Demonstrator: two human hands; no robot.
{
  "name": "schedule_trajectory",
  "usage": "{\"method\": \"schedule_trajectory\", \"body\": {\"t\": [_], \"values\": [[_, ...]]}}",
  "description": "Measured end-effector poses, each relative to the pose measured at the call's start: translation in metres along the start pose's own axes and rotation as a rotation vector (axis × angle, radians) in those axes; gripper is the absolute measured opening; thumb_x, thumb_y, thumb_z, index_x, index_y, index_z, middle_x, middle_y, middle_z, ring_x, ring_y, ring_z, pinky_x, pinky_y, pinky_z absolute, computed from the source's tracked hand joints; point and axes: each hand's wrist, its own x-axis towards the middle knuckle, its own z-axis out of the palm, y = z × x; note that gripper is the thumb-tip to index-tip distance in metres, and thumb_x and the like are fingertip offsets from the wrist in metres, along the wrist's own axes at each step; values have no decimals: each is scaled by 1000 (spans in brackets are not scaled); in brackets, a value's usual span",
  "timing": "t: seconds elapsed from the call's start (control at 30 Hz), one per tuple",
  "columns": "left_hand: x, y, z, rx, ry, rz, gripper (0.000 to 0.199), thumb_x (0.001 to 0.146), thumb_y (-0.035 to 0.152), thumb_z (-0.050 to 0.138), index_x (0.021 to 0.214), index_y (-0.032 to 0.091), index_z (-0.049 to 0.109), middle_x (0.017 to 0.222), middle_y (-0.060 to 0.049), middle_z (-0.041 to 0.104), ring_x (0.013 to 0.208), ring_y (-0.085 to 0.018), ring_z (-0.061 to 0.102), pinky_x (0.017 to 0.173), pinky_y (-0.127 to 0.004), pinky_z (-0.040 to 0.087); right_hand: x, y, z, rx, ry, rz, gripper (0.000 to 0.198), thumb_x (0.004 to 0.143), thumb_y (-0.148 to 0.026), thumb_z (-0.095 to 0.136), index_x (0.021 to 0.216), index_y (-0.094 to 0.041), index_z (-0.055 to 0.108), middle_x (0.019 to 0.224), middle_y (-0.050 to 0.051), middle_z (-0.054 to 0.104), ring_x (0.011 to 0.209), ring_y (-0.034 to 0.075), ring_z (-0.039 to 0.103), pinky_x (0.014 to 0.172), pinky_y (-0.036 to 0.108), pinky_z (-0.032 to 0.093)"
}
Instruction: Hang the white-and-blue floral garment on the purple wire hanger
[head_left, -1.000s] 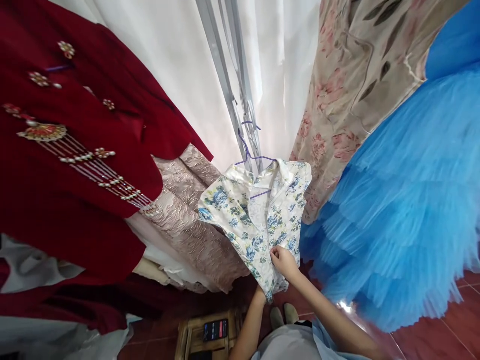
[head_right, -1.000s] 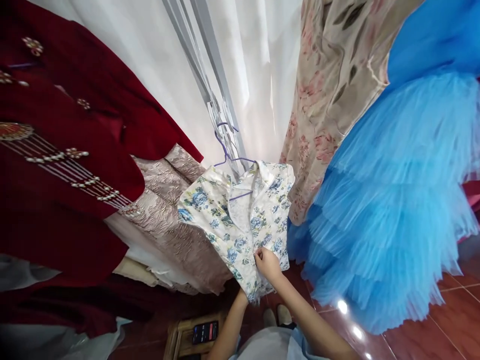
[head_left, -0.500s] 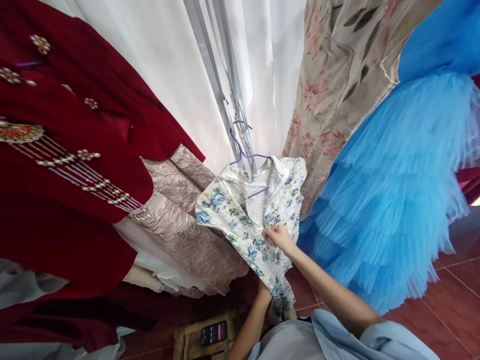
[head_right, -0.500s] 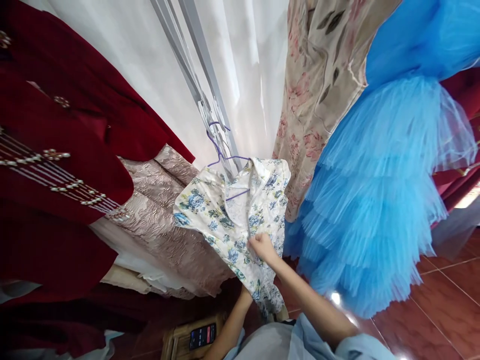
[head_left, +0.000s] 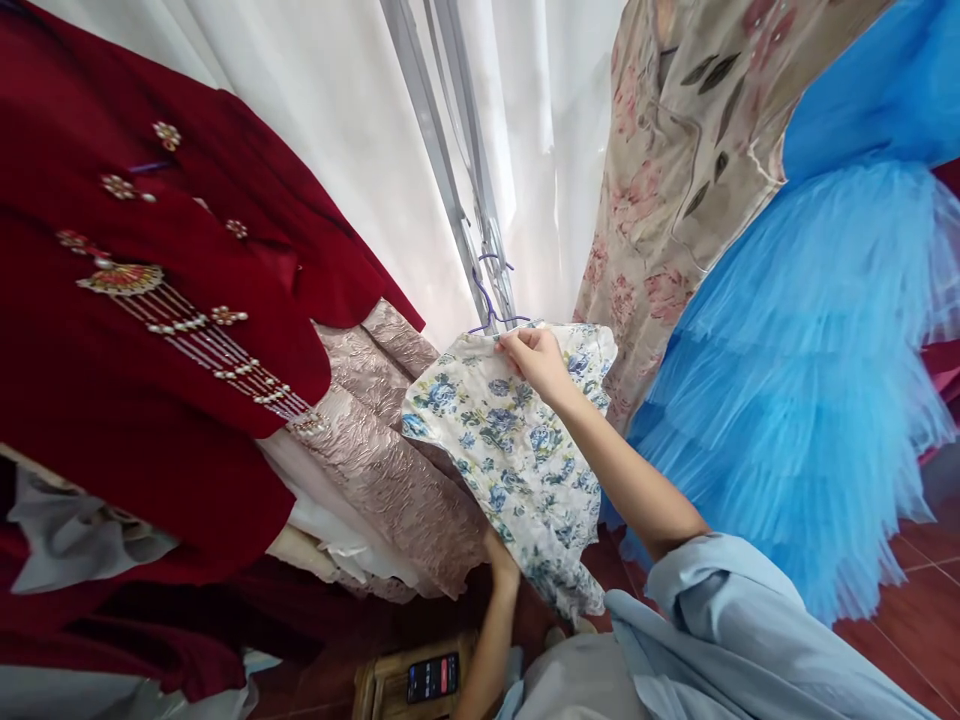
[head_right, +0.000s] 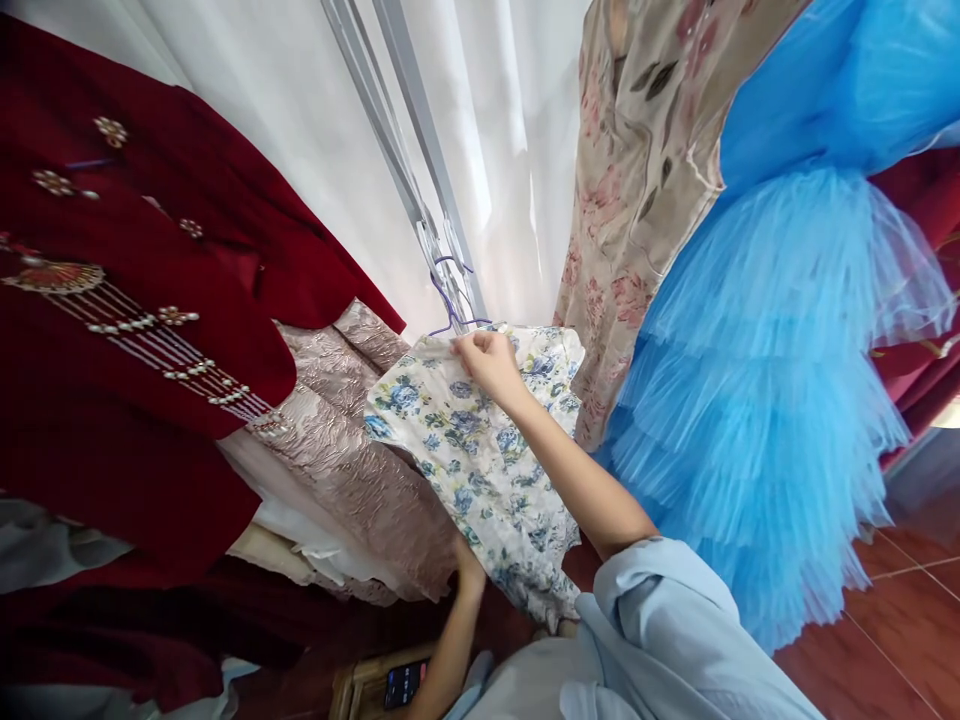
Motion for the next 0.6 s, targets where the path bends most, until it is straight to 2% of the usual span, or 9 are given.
{"method": "schedule_trajectory", "body": {"t": [0.07,0.1,0.13,0.17,0.23,0.27,0.37,0.47,0.6], "values": [[26,26,-36,-27,293,39,54,96,45,16,129,18,48,135,-24,49,136,-36,45,113,-57,34,-7,5,-4,-2,-22,3,26,89,-34,55,73,-14,61,42,-8,41,39,7,34,43,22,27],[38,47,-54,-47,430,96,49,97,45,19,131,19,44,136,-22,47,136,-33,45,113,-56,35,-10,7,-6,-6,-28,1,26,89,-34,55,73,-14,60,42,-8,40,40,8,35,43,22,27],[48,74,-69,-115,595,269,43,98,44,30,127,18,47,129,-21,52,127,-32,52,108,-55,42,-12,8,-7,-13,-30,-3,26,90,-34,55,74,-15,60,43,-8,40,40,8,36,44,22,27],[57,105,-83,-142,640,490,38,98,43,38,124,19,51,124,-18,55,120,-30,57,102,-51,48,-14,9,-8,-24,-30,-6,25,90,-34,55,75,-15,59,43,-8,40,40,8,37,44,21,27],[70,173,-99,-69,503,881,31,100,37,43,121,21,59,125,-15,58,114,-25,60,91,-41,54,-16,9,-9,-57,-30,-10,23,90,-33,56,77,-15,59,45,-8,42,41,8,38,45,21,27],[76,205,-102,36,358,1011,31,101,32,45,126,22,60,130,-14,57,118,-23,59,91,-37,54,-16,8,-10,-74,-32,-12,22,90,-32,57,77,-15,59,45,-7,44,42,8,38,45,21,28],[91,273,-97,314,67,1210,27,100,24,48,121,21,65,122,-10,66,111,-20,62,92,-33,52,-16,8,-13,-120,-29,-25,20,89,-30,57,74,-16,56,48,-6,47,45,8,40,47,21,29],[103,294,-84,412,28,1262,21,98,18,48,102,19,69,99,-7,70,97,-19,66,88,-31,52,-14,11,-15,-179,7,-38,18,85,-27,57,71,-16,55,50,-6,46,48,8,41,49,21,28],[108,292,-80,348,180,1290,21,99,18,46,96,18,67,94,-8,69,92,-19,65,85,-30,51,-9,29,-11,-279,64,-32,15,80,-24,54,67,-16,56,54,-5,48,50,9,41,52,22,29]]}}
